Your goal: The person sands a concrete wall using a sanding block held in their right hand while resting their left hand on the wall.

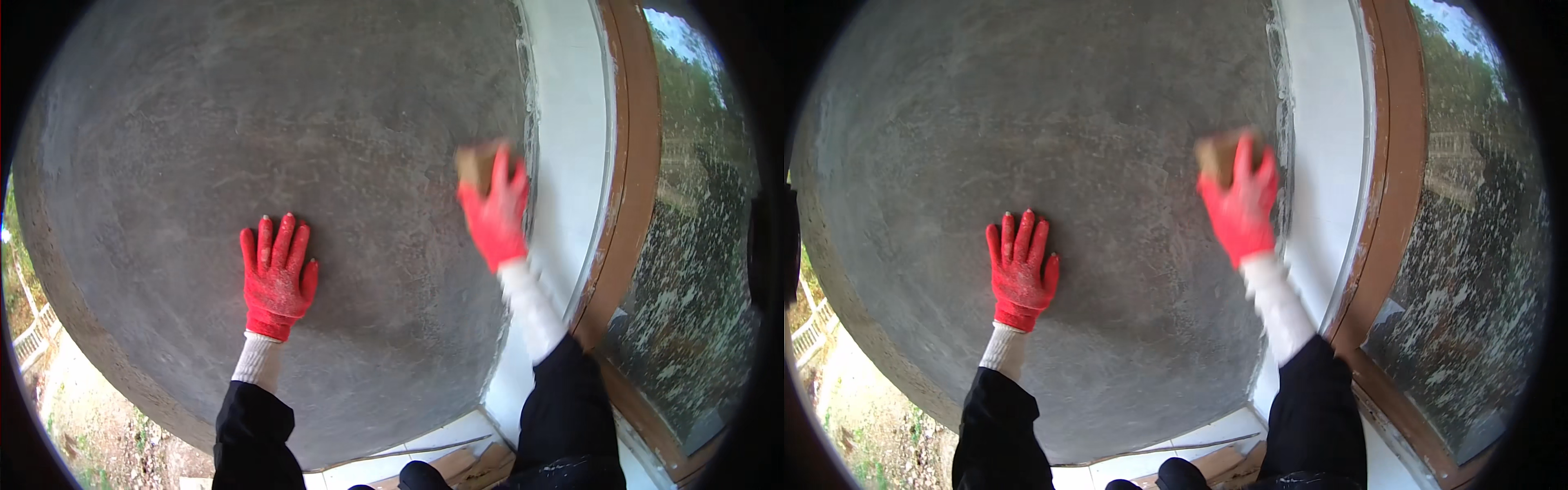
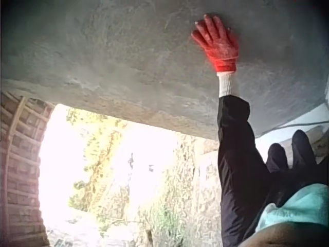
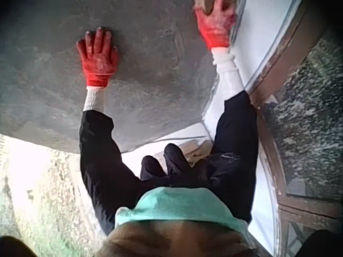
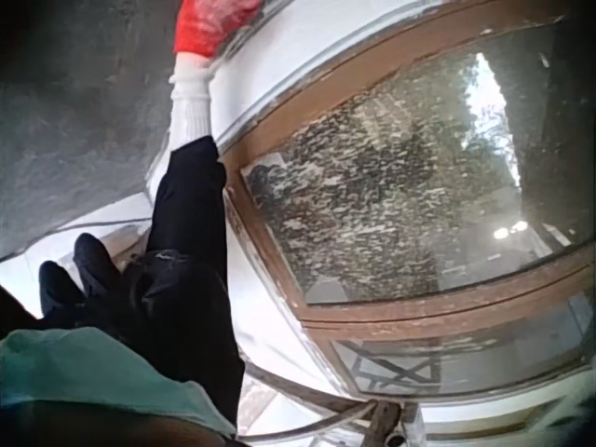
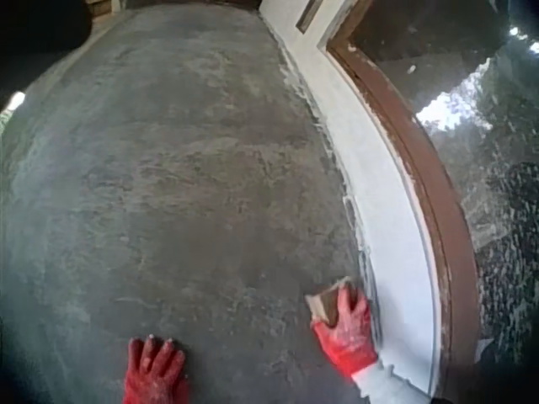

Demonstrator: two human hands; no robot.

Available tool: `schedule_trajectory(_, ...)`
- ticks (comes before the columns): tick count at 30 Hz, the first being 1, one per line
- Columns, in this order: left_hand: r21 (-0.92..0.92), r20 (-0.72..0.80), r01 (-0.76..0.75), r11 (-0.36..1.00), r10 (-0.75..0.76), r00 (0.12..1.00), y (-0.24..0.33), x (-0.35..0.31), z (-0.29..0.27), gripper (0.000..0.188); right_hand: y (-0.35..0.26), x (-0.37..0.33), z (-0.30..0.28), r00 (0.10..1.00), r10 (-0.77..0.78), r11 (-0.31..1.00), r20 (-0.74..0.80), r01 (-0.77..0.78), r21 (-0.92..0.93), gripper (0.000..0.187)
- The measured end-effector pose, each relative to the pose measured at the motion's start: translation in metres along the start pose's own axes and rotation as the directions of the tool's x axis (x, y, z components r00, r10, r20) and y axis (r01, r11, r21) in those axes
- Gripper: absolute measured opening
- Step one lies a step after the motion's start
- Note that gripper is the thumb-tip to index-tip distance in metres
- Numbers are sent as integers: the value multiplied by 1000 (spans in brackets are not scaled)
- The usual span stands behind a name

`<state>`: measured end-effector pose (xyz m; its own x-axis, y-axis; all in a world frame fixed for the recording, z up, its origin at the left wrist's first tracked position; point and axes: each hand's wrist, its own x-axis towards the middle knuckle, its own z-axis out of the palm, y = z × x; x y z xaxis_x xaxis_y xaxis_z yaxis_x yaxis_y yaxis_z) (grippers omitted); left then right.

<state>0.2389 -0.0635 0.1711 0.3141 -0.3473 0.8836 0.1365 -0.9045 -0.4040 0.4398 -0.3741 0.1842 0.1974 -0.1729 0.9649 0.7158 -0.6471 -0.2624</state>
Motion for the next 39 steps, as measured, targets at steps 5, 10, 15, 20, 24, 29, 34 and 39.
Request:
schedule_trajectory(5,54,19,18,998,-19,1000,1,-2,-2,63,13,122,9,992,121,993,-44,-121,-9,91)
schedule_trajectory(10,95,15,30,995,-32,999,2,0,-1,62,54,-83,1,997,65,997,34,-63,-50,93)
schedule_trajectory(15,97,18,22,995,-24,1000,3,0,-3,62,75,-231,-25,964,175,985,200,-173,-24,98)
schedule_trajectory(20,116,36,23,993,-27,999,3,2,-4,61,69,-37,-8,998,-18,1000,58,17,14,88)
schedule_trajectory(24,101,-6,17,995,-17,1000,2,1,-4,61,60,105,9,994,-30,998,-104,36,58,83)
schedule_trajectory(29,95,-79,67,993,-60,995,2,-1,-1,60,58,-41,-2,996,-87,995,15,88,-47,82)
schedule_trajectory(34,100,-85,58,993,-50,995,2,0,-3,59,70,-234,-36,957,-151,989,247,145,39,93)
schedule_trajectory(39,92,-64,77,993,-71,995,3,1,-5,60,94,-79,-12,980,-86,994,182,98,-56,88)
